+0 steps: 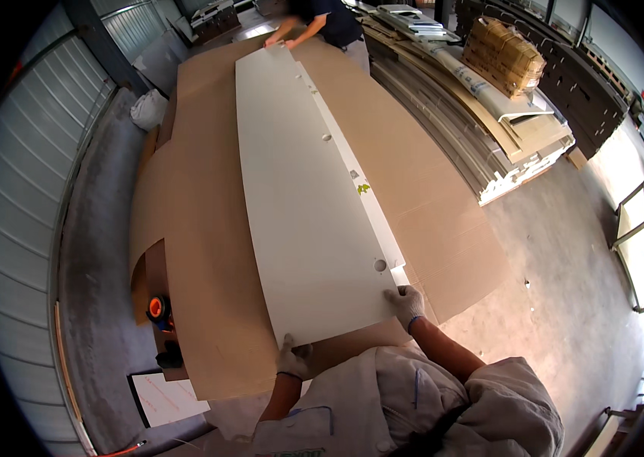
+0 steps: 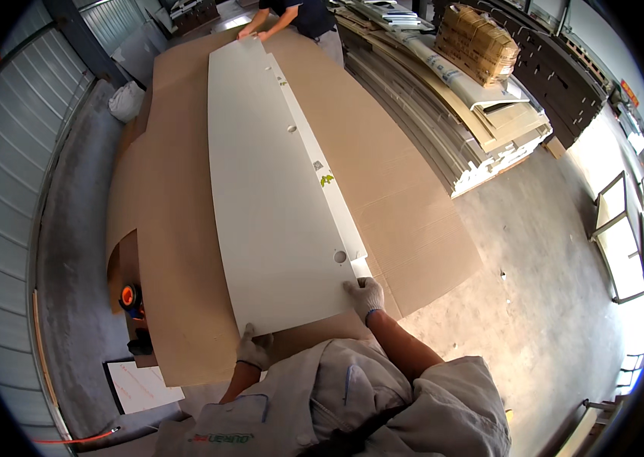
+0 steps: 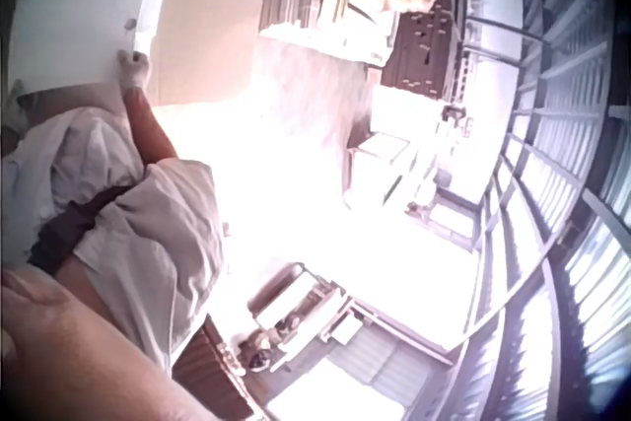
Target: The person prepares furniture panels for shipping by applying black corner protectors, placing them on large cardboard sheets, and using a utility knife to score or cut the cardboard for folding.
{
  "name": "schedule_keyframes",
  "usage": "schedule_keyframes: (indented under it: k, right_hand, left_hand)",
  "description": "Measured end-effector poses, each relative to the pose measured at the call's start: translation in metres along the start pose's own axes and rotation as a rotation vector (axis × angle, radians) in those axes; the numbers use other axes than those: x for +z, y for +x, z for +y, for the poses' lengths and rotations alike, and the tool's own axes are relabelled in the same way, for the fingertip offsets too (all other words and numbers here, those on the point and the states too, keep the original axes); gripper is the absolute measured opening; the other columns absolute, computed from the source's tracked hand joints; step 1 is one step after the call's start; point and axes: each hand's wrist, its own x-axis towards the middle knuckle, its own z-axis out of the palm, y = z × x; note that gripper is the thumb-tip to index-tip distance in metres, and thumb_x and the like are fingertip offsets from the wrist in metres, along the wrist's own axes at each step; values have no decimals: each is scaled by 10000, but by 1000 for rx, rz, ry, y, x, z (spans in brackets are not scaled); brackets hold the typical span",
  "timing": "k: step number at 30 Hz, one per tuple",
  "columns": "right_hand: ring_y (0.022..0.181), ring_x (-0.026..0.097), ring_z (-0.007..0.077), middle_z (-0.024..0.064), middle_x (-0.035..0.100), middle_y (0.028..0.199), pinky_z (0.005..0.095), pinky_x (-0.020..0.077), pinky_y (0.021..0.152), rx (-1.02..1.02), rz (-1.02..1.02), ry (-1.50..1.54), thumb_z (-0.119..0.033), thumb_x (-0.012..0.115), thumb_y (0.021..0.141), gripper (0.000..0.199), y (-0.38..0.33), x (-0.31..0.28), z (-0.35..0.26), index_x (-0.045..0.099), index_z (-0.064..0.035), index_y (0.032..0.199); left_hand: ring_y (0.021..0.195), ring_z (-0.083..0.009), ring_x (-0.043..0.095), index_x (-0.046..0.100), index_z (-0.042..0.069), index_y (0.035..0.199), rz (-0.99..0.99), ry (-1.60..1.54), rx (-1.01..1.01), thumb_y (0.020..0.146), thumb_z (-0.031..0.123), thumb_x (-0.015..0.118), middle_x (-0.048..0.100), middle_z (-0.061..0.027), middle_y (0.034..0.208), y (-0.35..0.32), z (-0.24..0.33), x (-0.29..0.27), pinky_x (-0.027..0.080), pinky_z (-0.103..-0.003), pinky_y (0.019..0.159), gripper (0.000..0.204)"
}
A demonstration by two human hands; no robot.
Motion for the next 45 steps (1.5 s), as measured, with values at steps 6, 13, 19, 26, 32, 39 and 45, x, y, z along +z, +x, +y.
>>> schedule_keyframes:
  k: [6, 13, 19, 26, 32, 39, 45]
  right_hand:
    - [820, 760, 245, 163, 798, 907, 395, 594, 779, -48, 151, -224, -351, 823, 919, 431, 19, -8, -6, 793, 49, 1076]
    - [875, 750, 361, 168, 792, 850, 436, 581, 835, -474, 465, -669, -426, 772, 916, 534, 91, -30, 11, 742, 2, 1234]
    - [873, 762, 198, 149, 792, 1026, 351, 581, 807, -132, -192, -234, -514, 760, 962, 637, 147, -12, -73, 693, 34, 1281]
    - [796, 760, 199, 127, 771, 970, 359, 581, 772, -106, -284, -331, -553, 795, 933, 716, 160, 3, -102, 692, 55, 1296]
    - [803, 765, 210, 156, 788, 877, 384, 581, 774, -67, -254, -399, -600, 789, 925, 760, 151, -3, -105, 713, 83, 1248]
    - [819, 775, 260, 156, 798, 851, 402, 590, 806, -76, -244, -431, -602, 762, 933, 679, 124, -1, -113, 767, 27, 1189]
    - [891, 771, 313, 198, 774, 1048, 448, 595, 881, -416, 120, -918, -559, 709, 944, 684, 136, -5, -93, 706, 46, 1264]
  left_hand:
    - [1088, -279, 708, 663, 95, 1239, -93, 124, -37, 1066, 293, 703, 732, -94, 1157, -13, -9, 24, 638, -448, 860, 266]
    - [1012, -274, 704, 692, -62, 1202, 32, 1232, 338, 1057, 375, 673, 743, -163, 1160, -29, 34, 49, 564, -411, 915, 461]
    - [1109, -283, 680, 659, -94, 1270, 65, 1476, 713, 1070, 328, 662, 729, -209, 1205, 11, 53, 79, 524, -418, 1002, 466]
    - [1200, -424, 679, 650, -84, 1288, 34, 1283, 547, 1002, 280, 741, 698, -285, 1302, 41, 58, 115, 520, -478, 1053, 472]
    - [1190, -413, 691, 655, -100, 1268, 48, 1349, 626, 968, 259, 766, 717, -283, 1258, 43, 57, 108, 526, -473, 1036, 481]
    - [1178, -409, 696, 671, -92, 1250, 121, 1275, 592, 962, 252, 766, 726, -275, 1251, 46, 52, 92, 525, -473, 1032, 458]
    - [1174, -422, 694, 668, -97, 1255, 77, 1211, 519, 995, 262, 727, 724, -284, 1258, 33, 46, 109, 524, -477, 1037, 447]
